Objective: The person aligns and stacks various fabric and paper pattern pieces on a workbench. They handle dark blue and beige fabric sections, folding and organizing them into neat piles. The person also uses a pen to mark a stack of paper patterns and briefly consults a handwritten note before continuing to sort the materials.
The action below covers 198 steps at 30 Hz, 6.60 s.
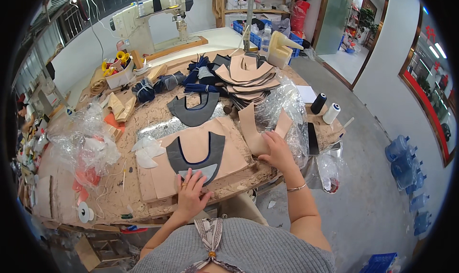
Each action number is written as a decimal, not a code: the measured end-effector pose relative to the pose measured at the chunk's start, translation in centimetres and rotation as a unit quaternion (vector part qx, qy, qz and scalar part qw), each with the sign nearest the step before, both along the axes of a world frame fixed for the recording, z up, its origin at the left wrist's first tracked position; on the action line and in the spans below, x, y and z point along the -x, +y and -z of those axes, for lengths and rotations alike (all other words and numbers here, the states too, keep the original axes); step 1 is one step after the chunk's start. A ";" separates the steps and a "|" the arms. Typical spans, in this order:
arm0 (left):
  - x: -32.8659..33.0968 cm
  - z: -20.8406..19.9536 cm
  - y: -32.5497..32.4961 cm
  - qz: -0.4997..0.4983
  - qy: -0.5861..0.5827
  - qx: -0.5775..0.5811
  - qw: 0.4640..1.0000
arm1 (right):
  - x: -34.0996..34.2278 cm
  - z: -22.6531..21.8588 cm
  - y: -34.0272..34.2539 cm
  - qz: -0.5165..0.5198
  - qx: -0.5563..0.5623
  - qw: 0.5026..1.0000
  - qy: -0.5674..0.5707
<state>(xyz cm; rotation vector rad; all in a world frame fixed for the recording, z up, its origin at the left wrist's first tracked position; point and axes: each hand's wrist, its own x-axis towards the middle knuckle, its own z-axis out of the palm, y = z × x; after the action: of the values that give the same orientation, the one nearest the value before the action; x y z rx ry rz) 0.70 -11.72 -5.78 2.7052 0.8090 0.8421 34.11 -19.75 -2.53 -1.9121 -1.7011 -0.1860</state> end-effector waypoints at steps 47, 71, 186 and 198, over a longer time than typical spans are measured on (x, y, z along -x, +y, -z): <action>-24.1 -8.5 9.8 0.181 -0.247 0.468 0.829 | -7.6 -14.3 6.9 -0.089 -0.236 0.719 0.647; -2.1 -7.4 8.1 0.172 -0.304 0.625 0.698 | 12.2 -1.8 10.1 -0.249 0.041 0.561 0.788; -4.6 -1.8 2.6 0.092 0.157 0.005 0.983 | 9.2 2.0 16.6 0.004 0.188 0.975 -0.114; -2.3 -1.4 0.0 0.112 0.159 0.138 0.971 | 19.7 0.7 14.4 -0.243 0.238 0.933 -0.114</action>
<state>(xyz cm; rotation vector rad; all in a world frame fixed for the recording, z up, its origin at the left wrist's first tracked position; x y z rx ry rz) 3.04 -11.74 -4.43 2.6410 0.6072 0.2299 14.46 -5.32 -3.19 -1.7528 -2.5020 0.2255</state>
